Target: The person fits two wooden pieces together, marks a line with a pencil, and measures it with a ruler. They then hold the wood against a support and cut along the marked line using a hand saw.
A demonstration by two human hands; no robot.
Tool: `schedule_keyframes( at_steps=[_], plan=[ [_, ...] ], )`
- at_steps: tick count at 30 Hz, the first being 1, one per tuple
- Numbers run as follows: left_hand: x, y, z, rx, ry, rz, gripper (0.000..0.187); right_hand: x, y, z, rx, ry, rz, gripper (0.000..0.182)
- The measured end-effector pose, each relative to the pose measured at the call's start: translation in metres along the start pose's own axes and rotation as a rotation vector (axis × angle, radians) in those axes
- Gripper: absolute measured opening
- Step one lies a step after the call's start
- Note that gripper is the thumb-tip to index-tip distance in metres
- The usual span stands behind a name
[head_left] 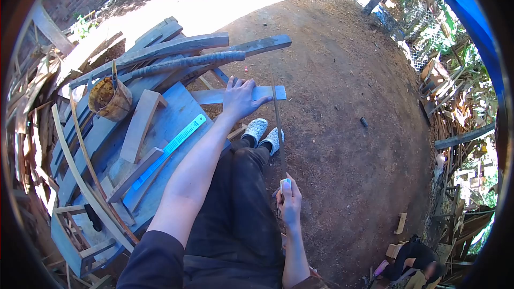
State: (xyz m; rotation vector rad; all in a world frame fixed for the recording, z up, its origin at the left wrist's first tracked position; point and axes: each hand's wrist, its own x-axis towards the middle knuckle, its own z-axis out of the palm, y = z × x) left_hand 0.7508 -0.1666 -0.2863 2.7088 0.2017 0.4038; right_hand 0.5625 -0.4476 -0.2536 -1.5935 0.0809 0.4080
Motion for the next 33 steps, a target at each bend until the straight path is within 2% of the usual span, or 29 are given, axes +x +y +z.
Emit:
schedule_keyframes(
  at_steps=[5,7,9,14,16,23,25,33],
  plan=[
    [0.0,0.0,-0.001,0.003,-0.001,-0.025,0.084,-0.025,0.017,-0.005,-0.012,0.023,-0.005,0.06],
    [0.002,0.001,-0.001,0.006,-0.01,-0.012,0.083,-0.031,0.009,-0.006,0.038,0.019,0.063,0.049],
    [0.003,0.001,-0.005,-0.018,-0.059,-0.013,0.084,-0.032,0.002,-0.006,0.027,0.022,0.06,0.049],
    [0.0,0.0,-0.001,0.017,0.027,-0.006,0.083,-0.021,-0.011,-0.006,-0.016,0.033,0.081,0.048],
    [0.001,-0.002,0.001,0.026,0.062,0.023,0.082,-0.009,-0.015,0.001,-0.004,0.044,0.03,0.048],
    [0.002,0.001,-0.006,0.0,-0.009,-0.021,0.082,0.008,-0.008,0.003,-0.007,0.012,0.017,0.048],
    [0.002,0.003,-0.007,-0.016,-0.037,-0.044,0.084,0.007,-0.006,-0.001,-0.004,-0.025,-0.01,0.054],
    [0.001,0.0,-0.001,-0.014,-0.021,-0.021,0.083,-0.014,0.001,-0.008,-0.023,0.008,0.018,0.058]
  ],
)
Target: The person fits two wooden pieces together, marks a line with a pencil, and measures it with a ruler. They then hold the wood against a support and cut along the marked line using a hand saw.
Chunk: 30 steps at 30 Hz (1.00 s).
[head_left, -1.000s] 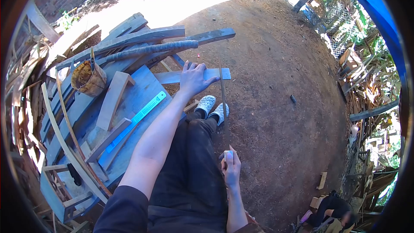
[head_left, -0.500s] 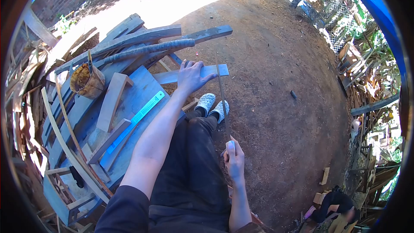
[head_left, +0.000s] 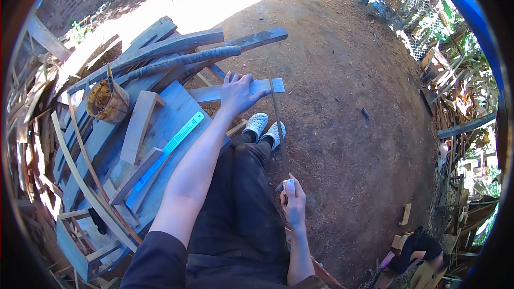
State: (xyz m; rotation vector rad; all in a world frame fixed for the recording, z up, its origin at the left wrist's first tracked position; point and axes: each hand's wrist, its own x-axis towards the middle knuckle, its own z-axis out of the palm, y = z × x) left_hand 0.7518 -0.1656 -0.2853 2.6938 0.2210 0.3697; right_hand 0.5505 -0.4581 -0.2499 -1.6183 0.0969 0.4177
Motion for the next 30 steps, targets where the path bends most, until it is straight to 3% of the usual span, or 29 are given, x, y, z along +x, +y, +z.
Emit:
schedule_keyframes(
  at_steps=[10,17,30],
  plan=[
    [0.001,0.001,-0.005,-0.002,-0.051,0.011,0.085,0.017,-0.026,0.003,-0.058,0.008,0.002,0.055],
    [0.0,-0.001,-0.001,0.008,0.018,0.019,0.084,0.039,-0.016,0.017,-0.062,-0.007,-0.04,0.052],
    [-0.001,0.0,0.002,0.026,0.019,0.022,0.083,-0.007,-0.025,0.011,0.017,0.031,0.065,0.048]
  ],
)
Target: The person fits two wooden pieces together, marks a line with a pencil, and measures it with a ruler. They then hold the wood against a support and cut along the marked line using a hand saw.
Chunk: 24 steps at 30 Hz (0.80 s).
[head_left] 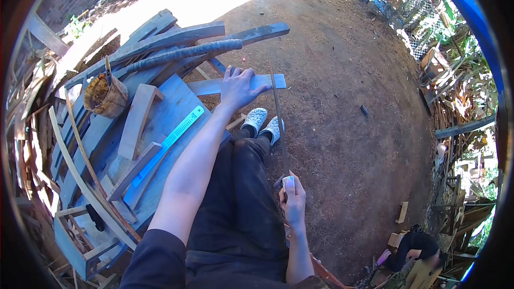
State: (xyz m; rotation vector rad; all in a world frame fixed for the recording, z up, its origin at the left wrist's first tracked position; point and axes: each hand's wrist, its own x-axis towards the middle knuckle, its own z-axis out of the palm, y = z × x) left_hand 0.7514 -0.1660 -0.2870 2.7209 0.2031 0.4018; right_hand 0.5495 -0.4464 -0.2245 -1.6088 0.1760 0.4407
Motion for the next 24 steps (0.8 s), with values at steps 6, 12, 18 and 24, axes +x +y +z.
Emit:
schedule_keyframes(
  at_steps=[6,12,18,24],
  plan=[
    [0.002,-0.001,-0.007,-0.028,-0.071,0.003,0.085,0.024,0.003,0.007,-0.008,-0.02,-0.031,0.049],
    [0.001,0.0,-0.005,-0.041,-0.033,-0.006,0.085,0.058,0.007,0.018,-0.036,-0.025,-0.122,0.049],
    [0.0,0.001,-0.004,-0.055,-0.036,-0.005,0.084,0.049,0.008,0.019,-0.024,0.009,-0.084,0.045],
    [-0.001,0.001,-0.001,-0.03,-0.008,0.002,0.083,0.047,0.023,0.02,0.042,-0.017,-0.08,0.044]
  ],
)
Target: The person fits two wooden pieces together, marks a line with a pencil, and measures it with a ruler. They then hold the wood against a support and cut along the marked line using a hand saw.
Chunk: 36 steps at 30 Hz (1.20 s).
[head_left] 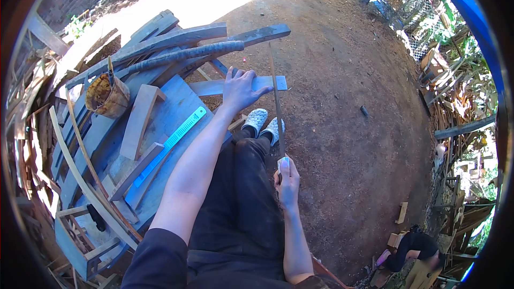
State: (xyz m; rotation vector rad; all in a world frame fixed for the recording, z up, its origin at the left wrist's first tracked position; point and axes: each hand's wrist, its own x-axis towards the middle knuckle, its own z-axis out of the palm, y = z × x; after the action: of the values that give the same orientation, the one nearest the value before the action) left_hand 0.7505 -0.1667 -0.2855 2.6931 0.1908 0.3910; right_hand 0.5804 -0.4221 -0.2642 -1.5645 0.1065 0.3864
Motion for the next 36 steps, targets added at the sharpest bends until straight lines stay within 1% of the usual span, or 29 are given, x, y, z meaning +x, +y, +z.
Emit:
schedule_keyframes(
  at_steps=[3,6,8,12,14,16,18,21,23,25,27,30,32,34,36],
  plan=[
    [0.0,0.001,0.001,-0.004,0.002,-0.007,0.083,-0.006,0.01,0.003,-0.01,0.026,-0.032,0.045],
    [0.001,-0.001,-0.001,0.006,-0.026,0.01,0.081,-0.02,0.001,-0.001,-0.005,0.049,-0.011,0.047],
    [0.001,0.0,-0.001,0.005,-0.023,0.012,0.081,-0.022,-0.006,-0.005,-0.034,0.009,0.024,0.05],
    [0.0,0.002,-0.003,-0.003,-0.014,-0.016,0.083,-0.047,-0.007,-0.009,-0.024,0.041,-0.012,0.051],
    [0.001,0.001,-0.004,-0.002,-0.016,-0.008,0.083,-0.06,-0.02,-0.013,-0.047,0.039,0.075,0.05],
    [-0.001,0.002,-0.003,-0.006,-0.025,0.006,0.083,-0.064,-0.033,-0.015,-0.058,0.04,0.103,0.049],
    [-0.001,0.001,-0.003,0.007,0.002,0.014,0.082,-0.058,-0.04,-0.014,-0.071,0.029,0.119,0.049],
    [0.002,-0.002,-0.001,-0.002,-0.023,0.018,0.081,-0.049,-0.049,-0.014,-0.078,0.017,0.103,0.048],
    [0.002,-0.003,0.001,-0.005,-0.007,0.009,0.08,-0.042,-0.055,-0.01,-0.093,0.013,0.149,0.047],
    [0.002,-0.004,-0.001,-0.008,0.008,-0.001,0.079,-0.04,-0.051,-0.01,-0.081,0.01,0.122,0.046],
    [0.002,-0.003,-0.003,0.006,-0.037,0.037,0.078,-0.035,-0.042,-0.014,-0.072,0.015,0.098,0.046],
    [0.0,-0.001,-0.005,-0.002,-0.041,0.037,0.079,-0.009,-0.031,-0.011,-0.101,0.002,0.07,0.046],
    [0.001,-0.001,-0.005,-0.005,-0.054,0.018,0.079,0.002,-0.029,-0.004,-0.118,0.031,0.002,0.048],
    [0.002,-0.001,-0.004,-0.01,-0.066,-0.005,0.079,0.002,-0.029,-0.005,-0.128,0.03,-0.006,0.046],
    [0.002,-0.001,-0.003,-0.003,-0.025,0.022,0.08,0.0,-0.028,-0.005,-0.115,0.028,0.021,0.044]
  ],
)
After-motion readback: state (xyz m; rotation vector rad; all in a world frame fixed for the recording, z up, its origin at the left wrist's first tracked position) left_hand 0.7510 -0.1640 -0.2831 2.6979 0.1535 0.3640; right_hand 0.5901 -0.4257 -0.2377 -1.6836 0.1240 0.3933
